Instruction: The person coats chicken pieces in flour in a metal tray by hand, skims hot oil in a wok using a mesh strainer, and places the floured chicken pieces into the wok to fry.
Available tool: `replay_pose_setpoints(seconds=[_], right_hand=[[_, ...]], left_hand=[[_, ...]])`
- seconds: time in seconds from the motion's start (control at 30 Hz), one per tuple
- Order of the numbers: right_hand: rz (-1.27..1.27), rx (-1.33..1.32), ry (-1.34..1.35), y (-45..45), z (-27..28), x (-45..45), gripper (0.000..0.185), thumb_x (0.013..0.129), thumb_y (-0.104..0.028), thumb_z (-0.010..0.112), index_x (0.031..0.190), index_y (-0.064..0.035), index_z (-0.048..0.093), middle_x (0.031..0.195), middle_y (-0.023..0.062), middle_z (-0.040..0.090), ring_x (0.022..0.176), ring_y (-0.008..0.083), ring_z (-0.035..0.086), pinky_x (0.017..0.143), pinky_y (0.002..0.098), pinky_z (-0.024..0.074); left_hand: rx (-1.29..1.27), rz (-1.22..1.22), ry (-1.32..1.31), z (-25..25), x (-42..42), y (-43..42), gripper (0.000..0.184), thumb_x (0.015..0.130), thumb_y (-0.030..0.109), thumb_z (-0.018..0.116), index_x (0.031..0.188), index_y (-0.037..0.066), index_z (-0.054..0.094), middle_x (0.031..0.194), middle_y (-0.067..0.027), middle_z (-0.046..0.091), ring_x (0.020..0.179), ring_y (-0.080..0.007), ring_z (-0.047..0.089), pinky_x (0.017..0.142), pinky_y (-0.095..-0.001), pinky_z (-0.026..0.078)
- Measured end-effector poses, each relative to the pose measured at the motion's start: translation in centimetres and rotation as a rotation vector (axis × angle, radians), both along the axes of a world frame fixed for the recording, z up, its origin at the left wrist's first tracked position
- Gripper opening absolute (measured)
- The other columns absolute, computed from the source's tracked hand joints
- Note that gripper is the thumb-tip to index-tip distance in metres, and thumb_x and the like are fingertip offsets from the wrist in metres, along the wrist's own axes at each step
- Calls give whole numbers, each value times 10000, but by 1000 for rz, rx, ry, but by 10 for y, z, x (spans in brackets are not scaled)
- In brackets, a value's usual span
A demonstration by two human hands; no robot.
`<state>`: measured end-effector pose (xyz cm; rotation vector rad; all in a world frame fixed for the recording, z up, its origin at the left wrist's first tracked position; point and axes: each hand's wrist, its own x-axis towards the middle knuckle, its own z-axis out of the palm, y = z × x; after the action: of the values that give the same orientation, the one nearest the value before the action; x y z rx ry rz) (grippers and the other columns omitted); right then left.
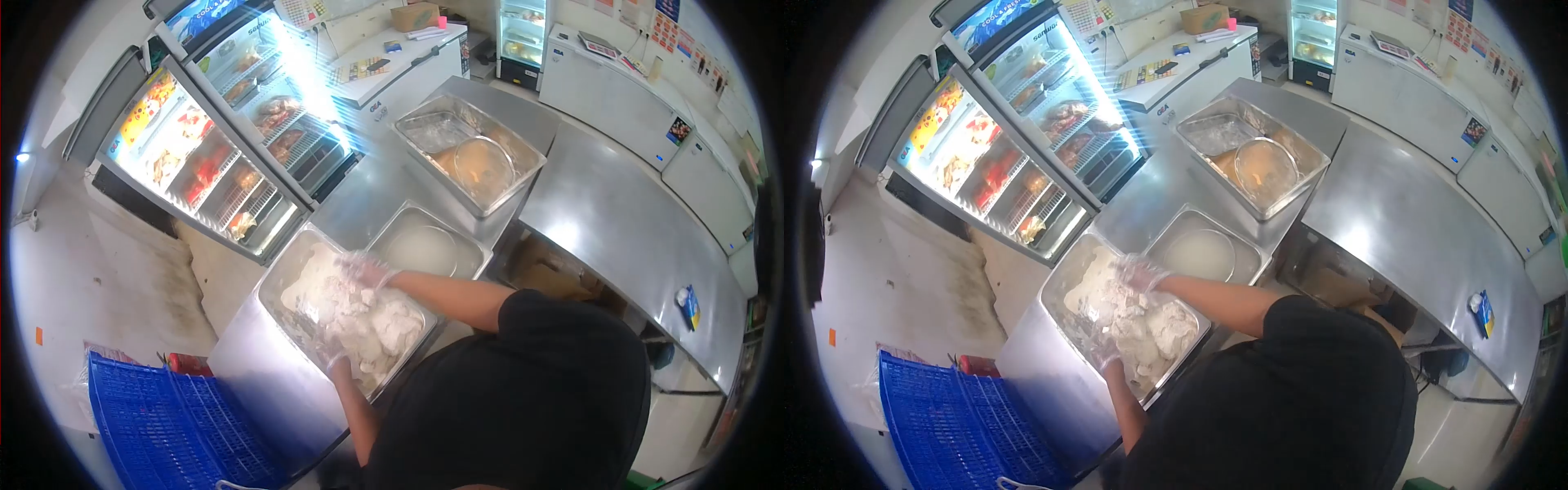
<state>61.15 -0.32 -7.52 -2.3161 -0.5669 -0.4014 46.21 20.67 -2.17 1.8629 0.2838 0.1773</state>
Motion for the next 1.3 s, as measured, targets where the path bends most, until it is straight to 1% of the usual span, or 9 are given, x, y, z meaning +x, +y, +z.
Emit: replay_pose_setpoints(seconds=[0.23, 0.37, 0.5, 0.6, 0.77, 0.83, 1.03, 1.17, 1.3], right_hand=[[-453, 1041, 487, -273, 54, 69, 209, 951, -263, 578, 1028, -83, 650, 942, 69, 654, 761, 172, 622, 677, 334, 521], [-645, 130, 468, -403, -69, 191, 272, 902, -262, 561, 1058, -72, 676, 1018, 184, 674, 917, 281, 658, 777, 427, 499], [-801, 102, 484, -436, -114, 264, 352, 891, -332, 586, 1114, -77, 679, 1136, 207, 658, 1019, 296, 656, 863, 407, 504], [-1053, 1564, 843, -406, -19, 229, 306, 866, -244, 629, 1097, -46, 647, 935, 197, 685, 832, 321, 684, 672, 441, 543], [-776, -169, 503, -420, -61, 248, 273, 880, -249, 604, 1044, -43, 672, 874, 181, 690, 800, 304, 685, 606, 433, 525], [-758, -273, 435, -420, -69, 256, 250, 875, -244, 604, 1007, -44, 677, 855, 179, 689, 791, 310, 683, 605, 434, 523], [-983, 1552, 575, -366, 43, 203, 225, 887, -67, 533, 1098, -7, 583, 914, 146, 675, 721, 248, 637, 606, 412, 509], [-810, 1136, 434, -308, 64, 146, 209, 919, -118, 546, 1091, 0, 529, 813, 136, 644, 544, 201, 571, 471, 355, 451], [-623, 1286, 464, -217, 78, 91, 304, 936, -219, 597, 1099, 23, 511, 835, 129, 643, 586, 192, 591, 499, 321, 472]], left_hand=[[152, 73, 16, -68, 17, -15, 474, 857, -43, 548, 1325, 21, 582, 1347, -122, 587, 1223, -227, 546, 1057, -328, 400], [234, 83, -10, -73, 15, -40, 442, 880, -23, 562, 1320, 10, 587, 1337, -123, 591, 1207, -222, 556, 1043, -337, 417], [163, 91, -101, -91, 13, -43, 450, 872, -29, 563, 1320, 9, 590, 1328, -124, 590, 1178, -203, 560, 1023, -327, 426], [95, 169, -104, -61, -9, -69, 462, 854, -49, 561, 1312, 7, 597, 1313, -118, 594, 1151, -198, 565, 1005, -320, 434], [218, 164, -137, -69, -26, -49, 429, 854, 14, 598, 1283, 0, 605, 1300, -139, 604, 1153, -241, 575, 957, -363, 470], [189, 248, -19, -62, -30, -53, 423, 860, 26, 605, 1283, 6, 604, 1285, -138, 608, 1137, -245, 583, 943, -357, 478], [369, 131, -186, -210, -21, 32, 378, 927, -7, 512, 1300, 3, 577, 1228, -134, 628, 1047, -248, 615, 908, -331, 496], [668, 345, 247, -138, -9, 2, 431, 895, 136, 607, 1299, -7, 557, 1286, -227, 585, 1123, -302, 593, 953, -407, 469], [376, 136, 13, -47, -4, -28, 391, 854, 148, 632, 1228, 34, 626, 1223, -195, 622, 1147, -323, 576, 995, -418, 433]])
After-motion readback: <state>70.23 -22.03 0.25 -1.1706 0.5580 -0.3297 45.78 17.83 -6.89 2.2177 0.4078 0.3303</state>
